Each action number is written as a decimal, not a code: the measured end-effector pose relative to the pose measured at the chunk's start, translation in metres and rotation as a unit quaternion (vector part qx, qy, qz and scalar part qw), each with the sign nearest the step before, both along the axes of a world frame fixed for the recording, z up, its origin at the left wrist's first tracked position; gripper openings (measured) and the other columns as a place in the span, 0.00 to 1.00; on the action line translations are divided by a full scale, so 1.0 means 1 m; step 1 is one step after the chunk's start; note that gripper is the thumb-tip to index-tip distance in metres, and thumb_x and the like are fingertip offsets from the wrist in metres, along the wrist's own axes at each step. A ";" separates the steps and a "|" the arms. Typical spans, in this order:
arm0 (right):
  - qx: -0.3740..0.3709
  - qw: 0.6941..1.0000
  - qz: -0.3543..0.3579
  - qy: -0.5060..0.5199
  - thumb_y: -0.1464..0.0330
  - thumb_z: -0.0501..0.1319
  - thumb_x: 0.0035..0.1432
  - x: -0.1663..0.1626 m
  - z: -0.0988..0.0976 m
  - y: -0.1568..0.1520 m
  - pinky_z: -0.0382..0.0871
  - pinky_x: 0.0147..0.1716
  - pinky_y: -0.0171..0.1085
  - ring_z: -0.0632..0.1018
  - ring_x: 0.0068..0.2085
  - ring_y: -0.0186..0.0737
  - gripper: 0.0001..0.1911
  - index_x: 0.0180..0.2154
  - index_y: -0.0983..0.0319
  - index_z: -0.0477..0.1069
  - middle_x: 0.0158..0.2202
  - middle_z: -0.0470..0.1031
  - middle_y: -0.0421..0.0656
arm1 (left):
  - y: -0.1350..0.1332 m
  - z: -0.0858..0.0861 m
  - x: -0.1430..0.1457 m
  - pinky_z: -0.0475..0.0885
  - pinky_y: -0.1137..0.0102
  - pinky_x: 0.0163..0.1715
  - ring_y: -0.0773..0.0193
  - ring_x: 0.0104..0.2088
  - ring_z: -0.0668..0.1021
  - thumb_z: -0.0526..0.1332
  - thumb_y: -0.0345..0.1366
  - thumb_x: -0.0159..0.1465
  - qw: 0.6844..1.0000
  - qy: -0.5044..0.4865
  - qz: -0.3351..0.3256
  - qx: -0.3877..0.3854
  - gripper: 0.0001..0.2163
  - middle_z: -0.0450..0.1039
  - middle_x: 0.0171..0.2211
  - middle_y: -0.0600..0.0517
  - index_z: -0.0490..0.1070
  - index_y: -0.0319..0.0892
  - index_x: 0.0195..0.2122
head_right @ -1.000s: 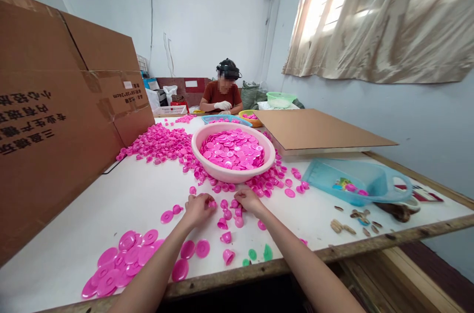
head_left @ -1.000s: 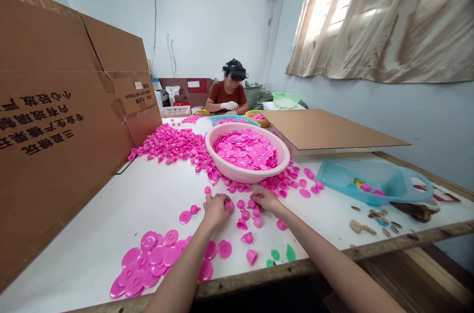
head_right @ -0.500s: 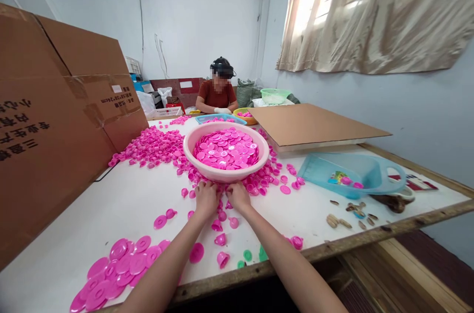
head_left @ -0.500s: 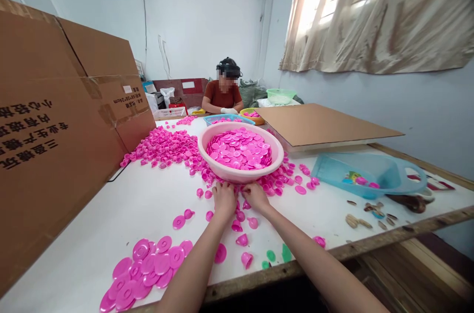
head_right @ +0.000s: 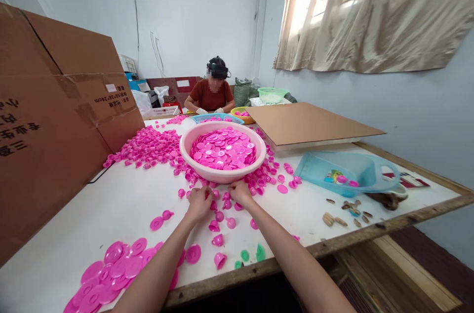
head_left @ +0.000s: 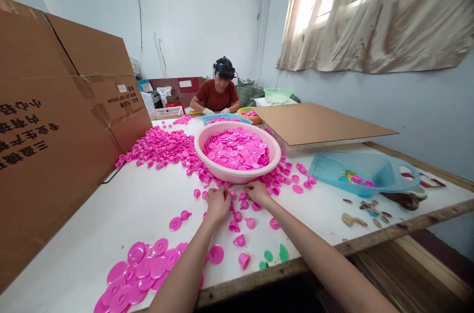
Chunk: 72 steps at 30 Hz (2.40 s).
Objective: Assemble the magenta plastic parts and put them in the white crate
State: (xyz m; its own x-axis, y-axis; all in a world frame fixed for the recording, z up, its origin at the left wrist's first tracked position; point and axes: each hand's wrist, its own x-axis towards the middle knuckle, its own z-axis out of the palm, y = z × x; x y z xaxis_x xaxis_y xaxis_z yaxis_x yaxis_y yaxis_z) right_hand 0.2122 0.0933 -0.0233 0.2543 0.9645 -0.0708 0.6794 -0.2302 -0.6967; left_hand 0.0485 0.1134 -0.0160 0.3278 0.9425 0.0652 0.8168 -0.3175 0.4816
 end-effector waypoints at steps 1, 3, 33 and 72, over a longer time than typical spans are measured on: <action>0.006 1.000 0.003 -0.016 0.69 0.52 0.52 0.003 0.003 -0.006 0.64 0.27 0.31 0.74 0.28 0.36 0.12 0.27 0.65 0.73 0.26 0.75 0.45 | 0.001 0.000 0.000 0.56 0.65 0.41 0.57 0.42 0.66 0.47 0.36 0.58 1.000 -0.002 0.000 -0.006 0.09 0.70 0.33 0.52 0.65 0.43 0.32; 0.012 0.998 0.012 -0.067 0.67 0.53 0.51 0.008 0.009 -0.020 0.64 0.32 0.33 0.74 0.33 0.39 0.11 0.31 0.63 0.74 0.31 0.75 0.46 | 0.001 0.000 -0.001 0.55 0.64 0.43 0.57 0.43 0.65 0.47 0.35 0.58 1.000 -0.002 -0.002 -0.003 0.09 0.70 0.34 0.52 0.65 0.44 0.32; 0.096 0.978 0.154 -0.102 0.68 0.56 0.50 -0.021 0.006 -0.093 0.64 0.38 0.34 0.71 0.35 0.37 0.11 0.37 0.62 0.72 0.36 0.68 0.45 | 0.004 0.000 -0.014 0.38 0.51 0.52 0.48 0.52 0.55 0.52 0.33 0.52 0.985 0.098 0.063 0.129 0.09 0.62 0.47 0.45 0.71 0.40 0.31; 0.112 0.962 0.218 -0.121 0.70 0.48 0.56 -0.083 -0.005 -0.064 0.64 0.39 0.36 0.70 0.38 0.38 0.16 0.44 0.62 0.67 0.43 0.62 0.49 | -0.014 0.010 -0.172 0.59 0.57 0.42 0.52 0.45 0.64 0.47 0.41 0.59 0.957 0.021 0.284 0.055 0.13 0.67 0.41 0.50 0.67 0.50 0.40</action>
